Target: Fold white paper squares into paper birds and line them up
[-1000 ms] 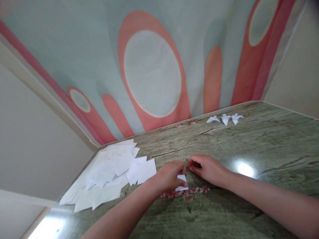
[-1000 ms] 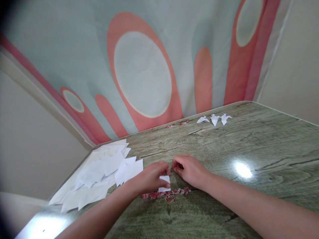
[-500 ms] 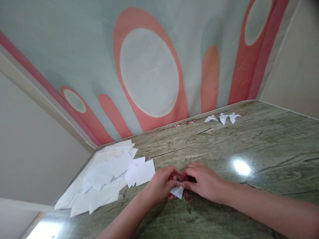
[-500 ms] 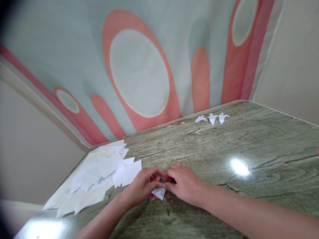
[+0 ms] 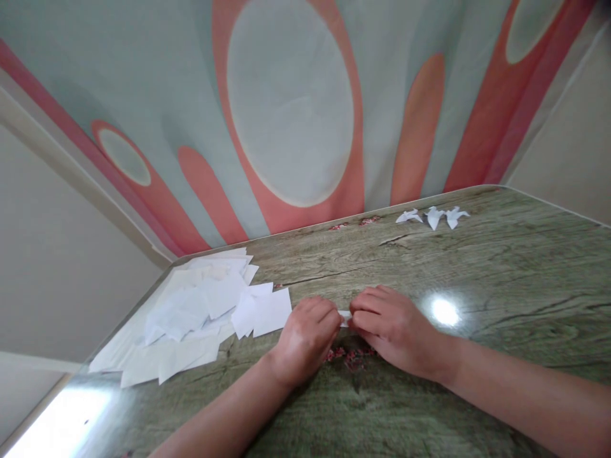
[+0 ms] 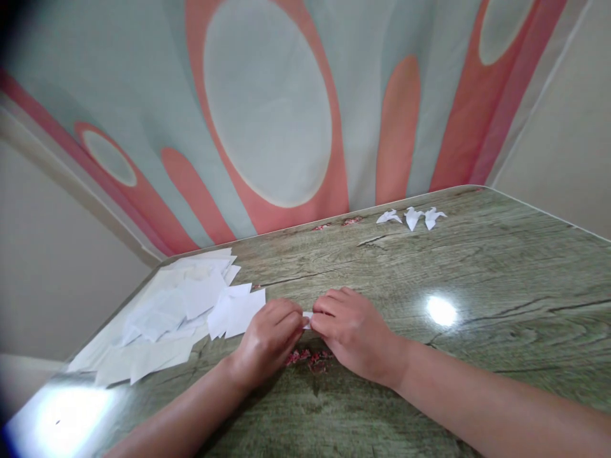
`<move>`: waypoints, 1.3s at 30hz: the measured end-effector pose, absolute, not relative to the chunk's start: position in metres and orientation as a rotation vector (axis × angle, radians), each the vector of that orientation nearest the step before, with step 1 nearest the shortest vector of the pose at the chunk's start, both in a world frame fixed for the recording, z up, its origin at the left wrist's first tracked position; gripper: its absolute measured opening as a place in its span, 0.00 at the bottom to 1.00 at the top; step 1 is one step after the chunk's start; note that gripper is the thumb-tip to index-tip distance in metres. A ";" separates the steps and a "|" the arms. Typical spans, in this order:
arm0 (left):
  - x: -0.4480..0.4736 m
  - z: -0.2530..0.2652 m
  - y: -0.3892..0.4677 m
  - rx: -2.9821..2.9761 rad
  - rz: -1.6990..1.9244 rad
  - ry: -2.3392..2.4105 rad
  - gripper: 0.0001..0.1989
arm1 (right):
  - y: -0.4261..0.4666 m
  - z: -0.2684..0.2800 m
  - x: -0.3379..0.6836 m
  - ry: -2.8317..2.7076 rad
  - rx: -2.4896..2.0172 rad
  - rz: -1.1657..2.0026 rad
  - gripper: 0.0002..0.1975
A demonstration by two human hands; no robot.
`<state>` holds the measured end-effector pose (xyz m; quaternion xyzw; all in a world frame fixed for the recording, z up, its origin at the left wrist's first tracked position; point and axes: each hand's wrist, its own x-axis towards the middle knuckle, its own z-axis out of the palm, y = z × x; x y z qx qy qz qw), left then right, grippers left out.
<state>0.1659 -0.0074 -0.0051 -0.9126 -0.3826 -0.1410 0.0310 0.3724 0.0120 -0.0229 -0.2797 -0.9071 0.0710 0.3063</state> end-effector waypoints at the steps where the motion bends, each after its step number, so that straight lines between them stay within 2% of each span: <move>1: 0.166 -0.007 -0.008 -2.813 -0.375 -1.171 0.11 | 0.013 -0.023 0.373 -2.454 -0.699 0.155 0.10; 5: 0.163 -0.014 -0.013 -2.892 -0.211 -1.194 0.09 | 0.018 -0.027 0.377 -2.652 -0.589 0.128 0.10; 11: 0.164 -0.012 -0.021 -2.902 -0.182 -1.282 0.13 | 0.021 -0.024 0.384 -2.715 -0.654 0.408 0.05; 16: 0.167 -0.014 -0.024 -2.871 -0.274 -1.303 0.12 | 0.013 -0.026 0.378 -2.701 -0.798 0.331 0.06; 22: 0.175 -0.018 -0.026 -2.809 -0.287 -1.267 0.12 | 0.006 -0.031 0.372 -2.668 -0.929 0.236 0.12; 27: 0.175 -0.019 -0.024 -2.840 -0.381 -1.305 0.13 | 0.008 -0.032 0.375 -2.602 -1.060 0.315 0.12; 34: 0.172 -0.025 -0.018 -2.890 -0.674 -1.537 0.07 | 0.007 -0.024 0.374 -2.543 -1.136 0.477 0.08; 39: 0.173 -0.026 -0.016 -2.886 -0.718 -1.598 0.08 | 0.004 -0.021 0.372 -2.550 -1.182 0.505 0.07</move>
